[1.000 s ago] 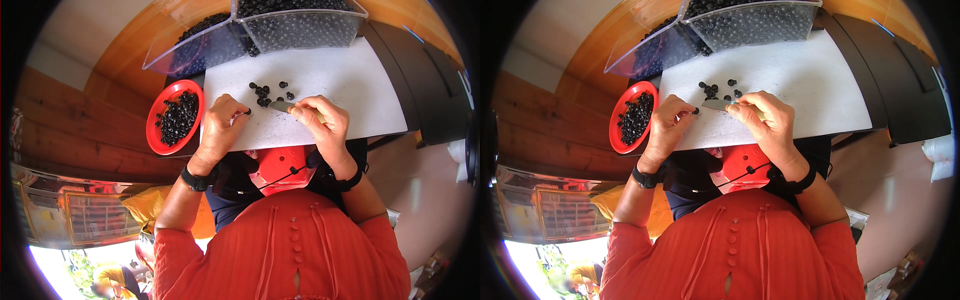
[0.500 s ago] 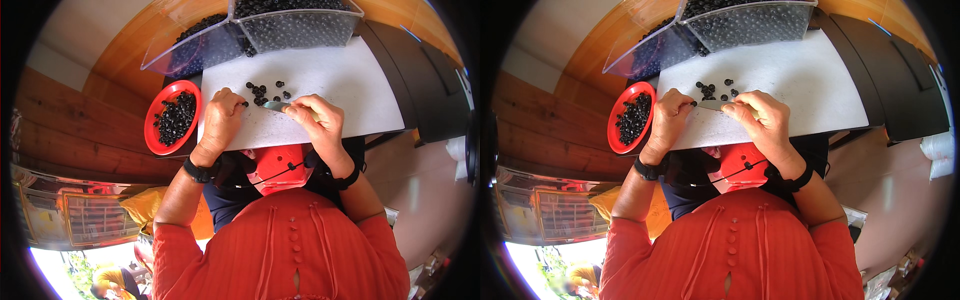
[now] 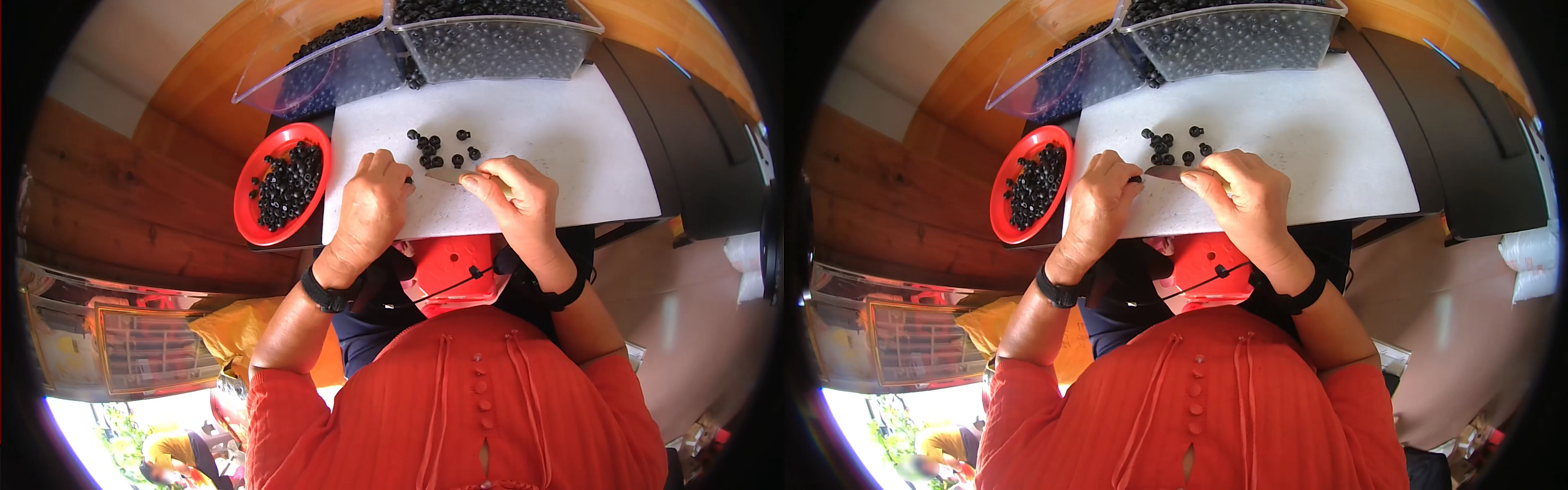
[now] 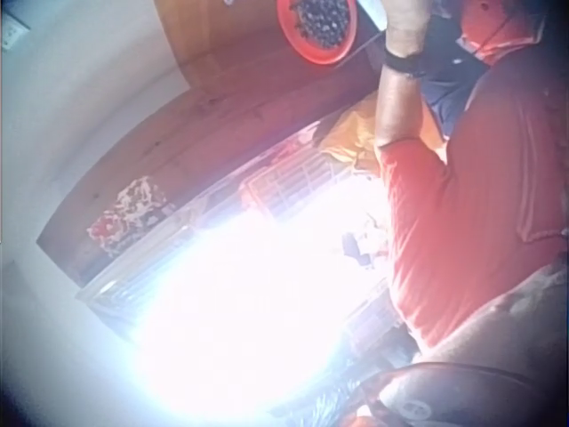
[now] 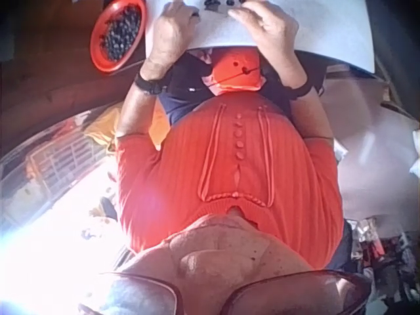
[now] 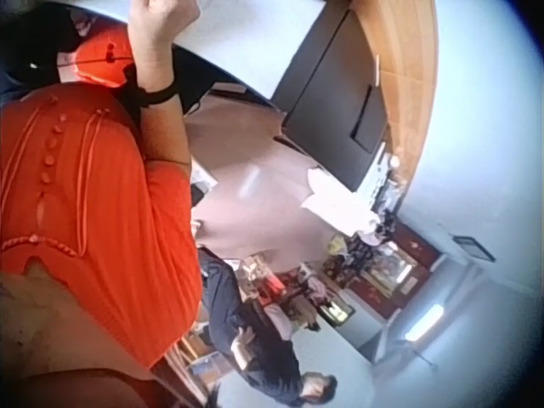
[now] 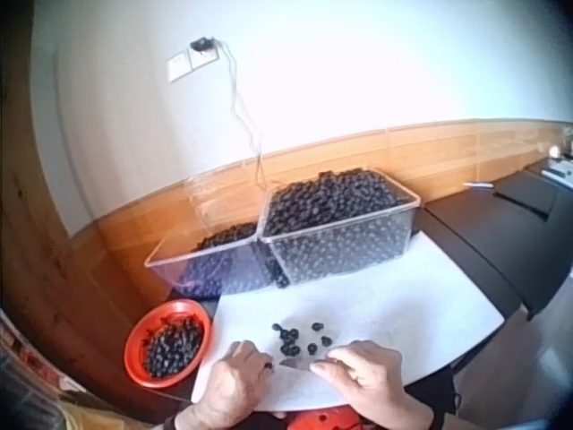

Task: The recorder is sorting and cleaning small dark round objects, possibly berries or seeds, using a small blade.

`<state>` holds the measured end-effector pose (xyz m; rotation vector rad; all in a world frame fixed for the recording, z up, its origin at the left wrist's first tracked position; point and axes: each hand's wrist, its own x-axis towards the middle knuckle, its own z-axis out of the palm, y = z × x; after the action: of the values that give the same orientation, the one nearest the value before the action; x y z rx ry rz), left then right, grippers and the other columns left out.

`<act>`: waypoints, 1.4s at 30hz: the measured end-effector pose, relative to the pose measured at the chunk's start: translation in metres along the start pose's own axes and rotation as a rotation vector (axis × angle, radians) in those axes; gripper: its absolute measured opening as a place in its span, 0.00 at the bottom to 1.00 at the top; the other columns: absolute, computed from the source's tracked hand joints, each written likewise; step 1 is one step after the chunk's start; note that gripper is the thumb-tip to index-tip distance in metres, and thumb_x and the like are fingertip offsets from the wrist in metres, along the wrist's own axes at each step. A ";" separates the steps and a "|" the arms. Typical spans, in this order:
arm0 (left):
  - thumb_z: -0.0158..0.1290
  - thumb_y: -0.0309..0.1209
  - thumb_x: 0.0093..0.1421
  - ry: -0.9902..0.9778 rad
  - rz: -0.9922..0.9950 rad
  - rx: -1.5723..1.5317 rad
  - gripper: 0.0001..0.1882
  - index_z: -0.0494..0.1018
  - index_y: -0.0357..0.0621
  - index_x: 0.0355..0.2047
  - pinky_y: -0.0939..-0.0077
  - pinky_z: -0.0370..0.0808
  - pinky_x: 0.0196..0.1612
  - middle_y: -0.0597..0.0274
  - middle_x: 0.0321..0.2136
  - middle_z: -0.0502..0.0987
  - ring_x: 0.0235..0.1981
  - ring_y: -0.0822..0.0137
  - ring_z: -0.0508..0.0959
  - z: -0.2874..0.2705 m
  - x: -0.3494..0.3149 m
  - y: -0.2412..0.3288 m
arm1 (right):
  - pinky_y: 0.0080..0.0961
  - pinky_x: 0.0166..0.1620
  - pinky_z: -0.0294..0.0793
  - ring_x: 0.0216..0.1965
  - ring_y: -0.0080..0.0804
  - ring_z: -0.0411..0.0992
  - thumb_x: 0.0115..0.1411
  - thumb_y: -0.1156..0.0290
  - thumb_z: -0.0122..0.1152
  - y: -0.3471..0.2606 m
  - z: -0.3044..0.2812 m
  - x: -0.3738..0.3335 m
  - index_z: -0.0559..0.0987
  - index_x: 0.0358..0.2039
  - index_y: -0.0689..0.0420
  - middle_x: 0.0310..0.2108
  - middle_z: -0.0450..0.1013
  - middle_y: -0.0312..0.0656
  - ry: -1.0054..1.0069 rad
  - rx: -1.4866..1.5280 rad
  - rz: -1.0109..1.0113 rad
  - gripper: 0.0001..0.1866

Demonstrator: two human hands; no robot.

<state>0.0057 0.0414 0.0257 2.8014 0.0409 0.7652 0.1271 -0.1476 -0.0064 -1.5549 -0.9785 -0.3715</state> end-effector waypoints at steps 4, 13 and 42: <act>0.59 0.20 0.52 0.042 0.025 0.034 0.07 0.77 0.38 0.34 0.59 0.77 0.38 0.52 0.33 0.73 0.37 0.50 0.75 0.009 -0.008 0.000 | 0.36 0.26 0.70 0.24 0.38 0.72 0.56 0.67 0.72 -0.002 0.003 -0.001 0.78 0.25 0.55 0.22 0.72 0.39 -0.016 -0.355 -0.169 0.10; 0.59 0.22 0.52 0.075 0.044 0.139 0.05 0.78 0.38 0.31 0.59 0.78 0.36 0.53 0.32 0.72 0.38 0.51 0.75 0.011 -0.008 -0.002 | 0.38 0.29 0.75 0.27 0.39 0.75 0.54 0.67 0.71 -0.007 0.008 -0.001 0.81 0.27 0.55 0.23 0.73 0.39 -0.205 -0.684 -0.222 0.08; 0.55 0.20 0.66 0.088 -0.558 -1.292 0.10 0.79 0.30 0.47 0.78 0.74 0.33 0.58 0.36 0.80 0.33 0.70 0.77 0.001 -0.015 -0.004 | 0.39 0.35 0.73 0.32 0.42 0.73 0.49 0.75 0.64 -0.013 -0.023 0.007 0.82 0.30 0.55 0.27 0.72 0.41 -0.278 -0.721 -0.384 0.06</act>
<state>-0.0065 0.0437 0.0168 1.4230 0.2335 0.4766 0.1283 -0.1668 0.0126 -2.0971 -1.4685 -0.8644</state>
